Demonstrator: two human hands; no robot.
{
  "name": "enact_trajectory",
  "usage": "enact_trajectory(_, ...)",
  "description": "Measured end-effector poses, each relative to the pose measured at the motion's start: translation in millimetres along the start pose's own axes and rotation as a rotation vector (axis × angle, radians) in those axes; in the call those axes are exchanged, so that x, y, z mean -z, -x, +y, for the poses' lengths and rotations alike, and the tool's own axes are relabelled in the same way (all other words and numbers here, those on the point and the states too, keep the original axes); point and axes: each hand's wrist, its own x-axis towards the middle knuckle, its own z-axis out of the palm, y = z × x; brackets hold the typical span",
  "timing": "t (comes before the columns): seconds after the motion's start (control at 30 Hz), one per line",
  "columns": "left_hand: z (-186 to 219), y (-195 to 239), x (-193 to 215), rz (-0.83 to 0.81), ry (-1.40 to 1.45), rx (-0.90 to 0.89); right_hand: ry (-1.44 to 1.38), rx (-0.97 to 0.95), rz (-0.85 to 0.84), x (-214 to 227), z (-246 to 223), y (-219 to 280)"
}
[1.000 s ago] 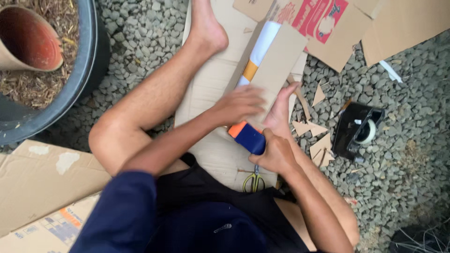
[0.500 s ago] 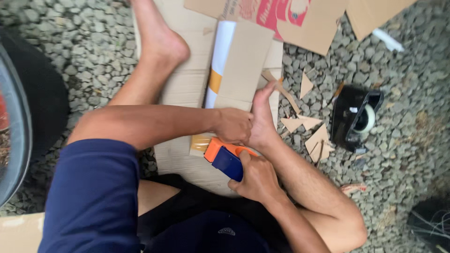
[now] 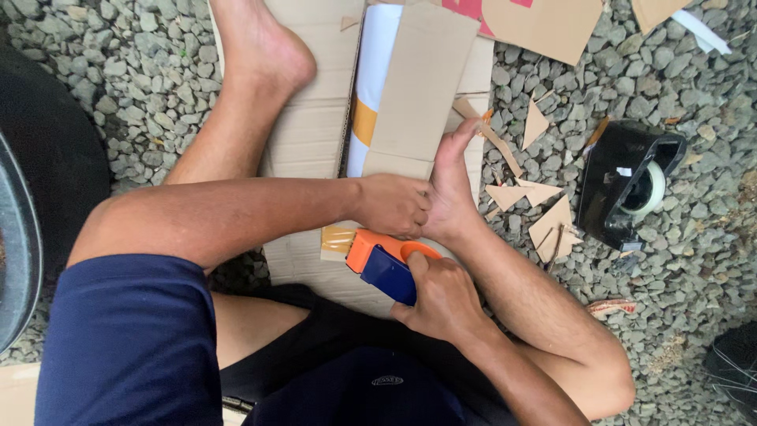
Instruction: The person assembles a cardboard box by folding flaps and securing them with packing tape. They use scissors to trim excess tape and adjust the box structure while sitting on a gravel surface.
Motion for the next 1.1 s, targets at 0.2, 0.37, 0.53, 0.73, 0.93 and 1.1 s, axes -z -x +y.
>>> enact_trajectory(0.2, -1, 4, -4, 0.063, -0.053, -0.017, 0.016, 0.024, -0.029, 20, 4, 14)
enact_trajectory(0.37, -3, 5, -1, 0.076, 0.02, 0.007, 0.14, -0.076, -0.099, 50, 39, 40)
enact_trajectory(0.53, 3, 4, 5, 0.044, 0.067, 0.061, 0.197, -0.151, -0.134, 62, 68, 61)
enact_trajectory(0.73, 5, 4, 14, 0.025, -0.013, 0.033, 0.246, -0.195, -0.144, 62, 72, 53)
enact_trajectory(0.93, 11, 4, 24, -0.058, -0.036, 0.073, 0.283, -0.248, -0.171, 39, 66, 27)
enact_trajectory(1.1, 7, 3, 30, -0.126, -0.002, 0.036, 0.286, -0.27, -0.161, 40, 62, 30)
